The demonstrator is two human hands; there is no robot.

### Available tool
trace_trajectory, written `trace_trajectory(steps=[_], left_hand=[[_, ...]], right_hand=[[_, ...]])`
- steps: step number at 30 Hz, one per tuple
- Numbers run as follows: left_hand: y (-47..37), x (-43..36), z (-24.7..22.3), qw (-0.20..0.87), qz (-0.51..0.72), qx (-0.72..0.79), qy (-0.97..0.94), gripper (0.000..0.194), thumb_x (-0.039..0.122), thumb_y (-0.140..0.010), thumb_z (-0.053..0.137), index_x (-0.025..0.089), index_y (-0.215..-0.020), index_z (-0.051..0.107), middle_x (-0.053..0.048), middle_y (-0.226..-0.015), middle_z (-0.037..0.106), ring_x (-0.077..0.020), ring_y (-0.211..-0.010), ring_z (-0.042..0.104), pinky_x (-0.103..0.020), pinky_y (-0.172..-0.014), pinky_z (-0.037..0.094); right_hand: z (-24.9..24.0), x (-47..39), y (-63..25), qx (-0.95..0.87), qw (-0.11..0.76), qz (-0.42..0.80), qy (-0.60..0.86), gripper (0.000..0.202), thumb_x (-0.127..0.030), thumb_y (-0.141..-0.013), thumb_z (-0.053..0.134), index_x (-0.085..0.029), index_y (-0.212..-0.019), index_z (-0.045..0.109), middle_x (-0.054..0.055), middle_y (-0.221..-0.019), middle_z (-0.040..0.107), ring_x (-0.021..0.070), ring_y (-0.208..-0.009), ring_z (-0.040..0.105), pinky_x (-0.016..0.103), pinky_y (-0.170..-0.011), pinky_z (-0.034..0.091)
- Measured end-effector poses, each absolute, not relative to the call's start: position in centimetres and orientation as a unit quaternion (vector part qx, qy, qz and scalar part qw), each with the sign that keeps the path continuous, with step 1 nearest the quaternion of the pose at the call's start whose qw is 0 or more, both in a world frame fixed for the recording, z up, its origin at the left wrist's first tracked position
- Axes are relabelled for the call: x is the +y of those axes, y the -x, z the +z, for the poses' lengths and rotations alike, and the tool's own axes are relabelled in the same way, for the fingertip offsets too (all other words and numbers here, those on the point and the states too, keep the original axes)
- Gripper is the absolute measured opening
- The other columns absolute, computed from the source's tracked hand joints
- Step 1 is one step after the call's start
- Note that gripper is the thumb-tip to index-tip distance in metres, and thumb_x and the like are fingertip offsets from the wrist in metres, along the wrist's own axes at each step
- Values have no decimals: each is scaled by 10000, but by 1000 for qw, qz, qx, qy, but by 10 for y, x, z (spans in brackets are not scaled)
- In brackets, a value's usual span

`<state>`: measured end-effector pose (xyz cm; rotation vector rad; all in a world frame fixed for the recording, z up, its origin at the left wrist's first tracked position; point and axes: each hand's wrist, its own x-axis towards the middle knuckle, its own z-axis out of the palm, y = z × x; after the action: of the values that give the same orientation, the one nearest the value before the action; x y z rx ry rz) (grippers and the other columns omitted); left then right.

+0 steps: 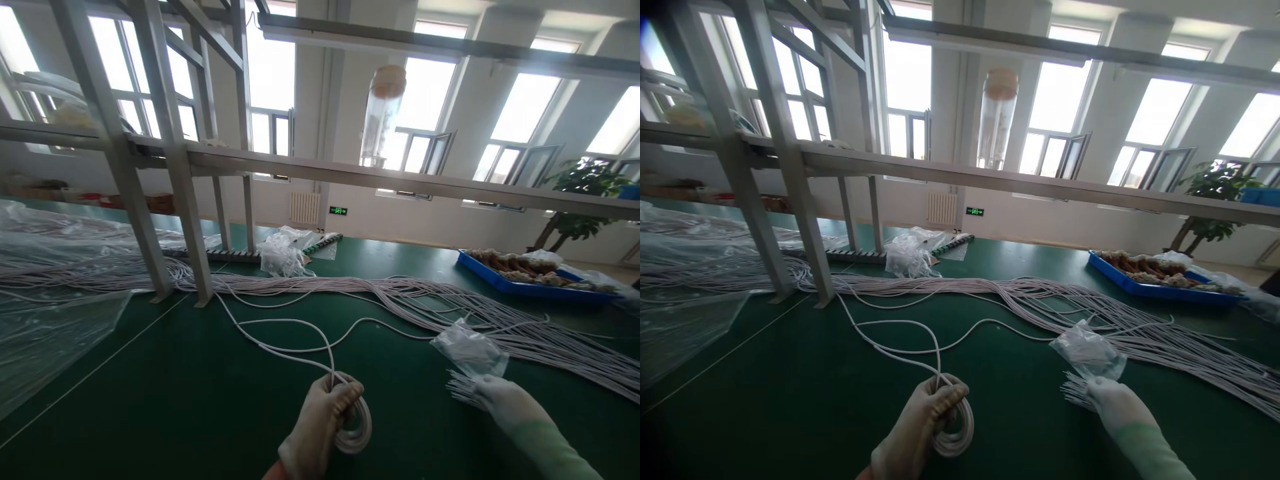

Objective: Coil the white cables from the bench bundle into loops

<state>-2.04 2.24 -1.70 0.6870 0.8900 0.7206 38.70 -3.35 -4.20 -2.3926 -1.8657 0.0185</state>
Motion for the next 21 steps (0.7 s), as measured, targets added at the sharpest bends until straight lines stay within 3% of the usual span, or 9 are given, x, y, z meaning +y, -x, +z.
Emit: trace_trajectory(steps=[5, 13, 21], left_hand=[[24, 23, -12, 796, 318, 404, -318, 469, 459, -811, 801, 116, -1103, 672, -84, -896, 727, -235, -840, 678, -355, -802, 534], [13, 33, -19, 785, 333, 435, -290, 314, 280, -748, 887, 105, -933, 703, -55, -713, 722, -151, -607, 629, -243, -583, 517], [11, 35, -19, 786, 341, 430, -286, 278, 240, -686, 927, 121, -826, 718, -34, -633, 708, -130, -549, 609, -211, -530, 504]], right_hand=[[-18, -42, -376, -609, 25, 20, 793, 263, -120, -981, 504, -161, -1033, 758, 154, -1133, 730, 280, -1053, 695, 382, -984, 536], [-17, -34, -370, -596, 7, 55, 801, 238, -66, -883, 656, -134, -1089, 755, 116, -1133, 716, 292, -1088, 664, 420, -1016, 495], [-7, -40, -370, -597, 69, 85, 794, 148, -116, -912, 637, -149, -1016, 737, 90, -1083, 706, 269, -1029, 657, 413, -994, 489]])
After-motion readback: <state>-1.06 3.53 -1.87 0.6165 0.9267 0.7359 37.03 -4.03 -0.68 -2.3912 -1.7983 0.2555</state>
